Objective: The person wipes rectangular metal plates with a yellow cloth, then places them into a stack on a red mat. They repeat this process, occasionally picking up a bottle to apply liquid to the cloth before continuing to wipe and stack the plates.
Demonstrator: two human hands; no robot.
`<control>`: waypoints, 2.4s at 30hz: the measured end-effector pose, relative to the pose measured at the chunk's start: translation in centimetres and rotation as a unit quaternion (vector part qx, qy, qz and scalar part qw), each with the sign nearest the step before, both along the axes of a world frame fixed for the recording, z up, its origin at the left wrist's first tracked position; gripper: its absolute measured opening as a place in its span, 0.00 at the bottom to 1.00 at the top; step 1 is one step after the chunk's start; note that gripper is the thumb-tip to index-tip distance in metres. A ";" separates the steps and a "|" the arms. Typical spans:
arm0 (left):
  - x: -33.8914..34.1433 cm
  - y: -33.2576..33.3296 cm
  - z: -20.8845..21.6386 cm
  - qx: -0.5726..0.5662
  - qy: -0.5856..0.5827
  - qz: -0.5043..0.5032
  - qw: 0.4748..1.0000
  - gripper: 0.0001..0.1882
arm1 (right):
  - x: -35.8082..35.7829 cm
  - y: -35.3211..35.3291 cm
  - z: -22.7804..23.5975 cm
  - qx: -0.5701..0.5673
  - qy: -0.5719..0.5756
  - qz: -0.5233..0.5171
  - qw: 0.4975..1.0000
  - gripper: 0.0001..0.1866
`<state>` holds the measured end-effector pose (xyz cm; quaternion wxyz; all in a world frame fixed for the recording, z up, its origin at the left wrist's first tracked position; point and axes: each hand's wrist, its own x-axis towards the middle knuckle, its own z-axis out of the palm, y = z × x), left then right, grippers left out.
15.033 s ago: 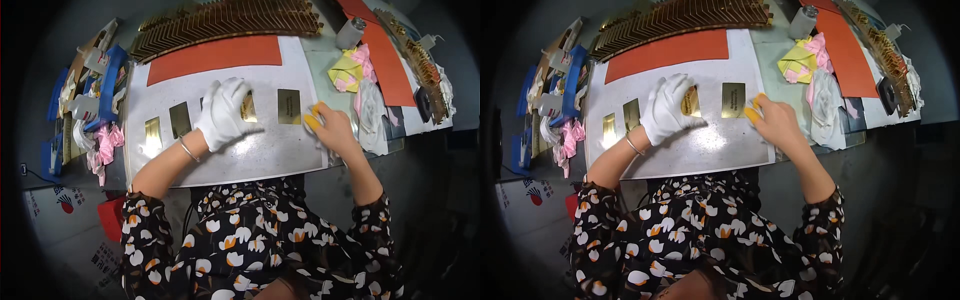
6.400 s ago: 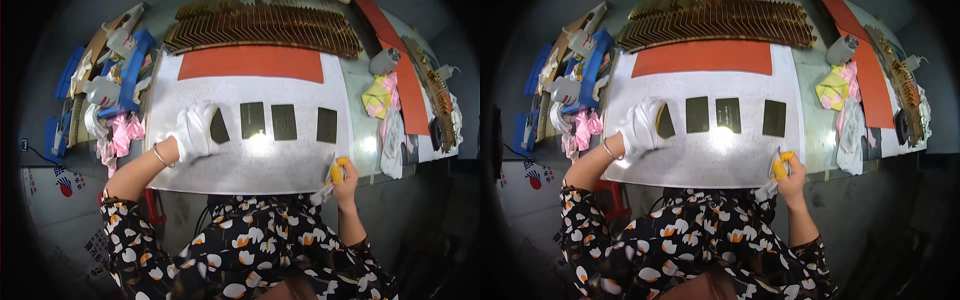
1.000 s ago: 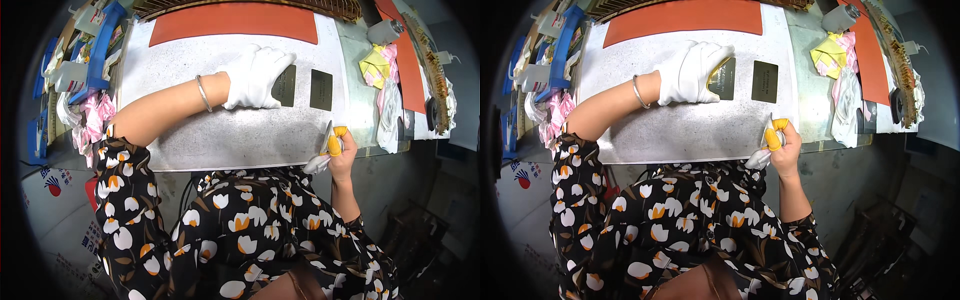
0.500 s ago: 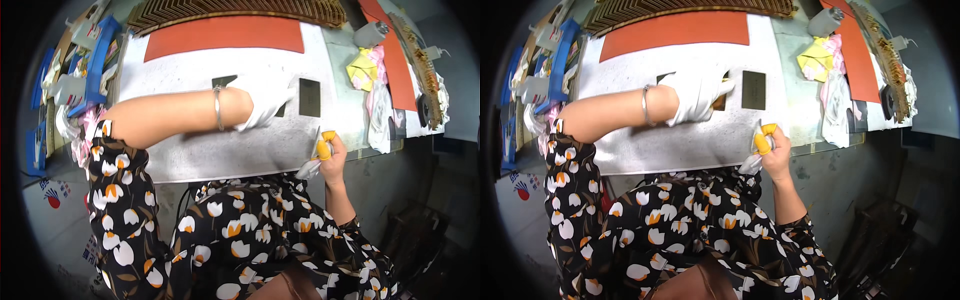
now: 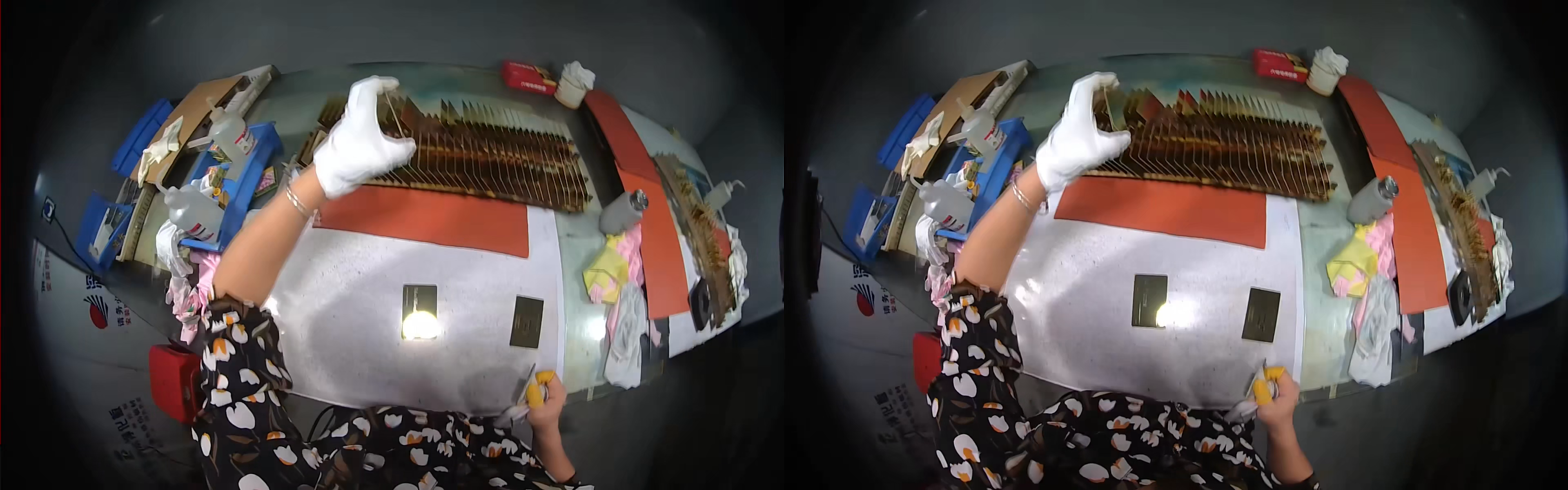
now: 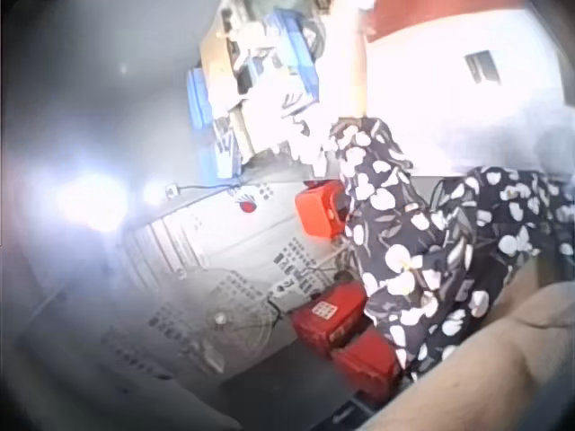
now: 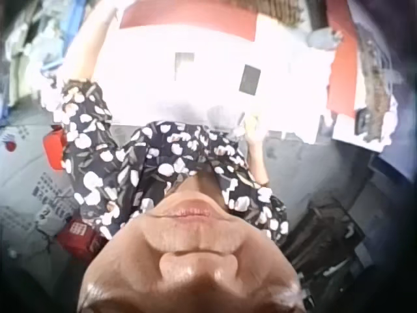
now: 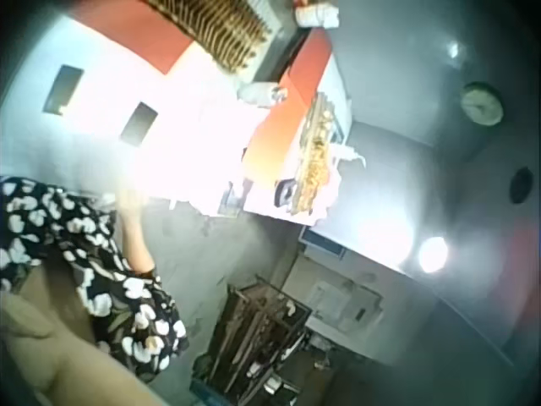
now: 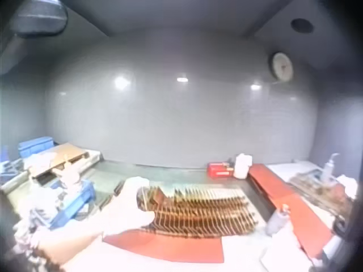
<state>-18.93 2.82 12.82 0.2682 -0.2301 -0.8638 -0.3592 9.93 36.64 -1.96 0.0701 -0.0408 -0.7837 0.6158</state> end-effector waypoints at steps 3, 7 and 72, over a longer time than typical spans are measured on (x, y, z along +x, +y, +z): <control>-7.7 -2.7 0.3 -0.054 -0.053 0.031 0.997 0.39 | 0.1 0.3 -0.4 -0.017 0.002 0.007 1.000 0.07; -12.3 -0.8 -1.3 -0.175 -0.180 0.031 0.967 0.41 | 0.1 0.3 -0.4 -0.036 0.000 0.002 0.999 0.09; 14.1 19.5 -8.1 -0.260 -0.221 -0.236 0.910 0.26 | -0.3 5.1 0.7 -0.054 0.036 -0.047 0.997 0.09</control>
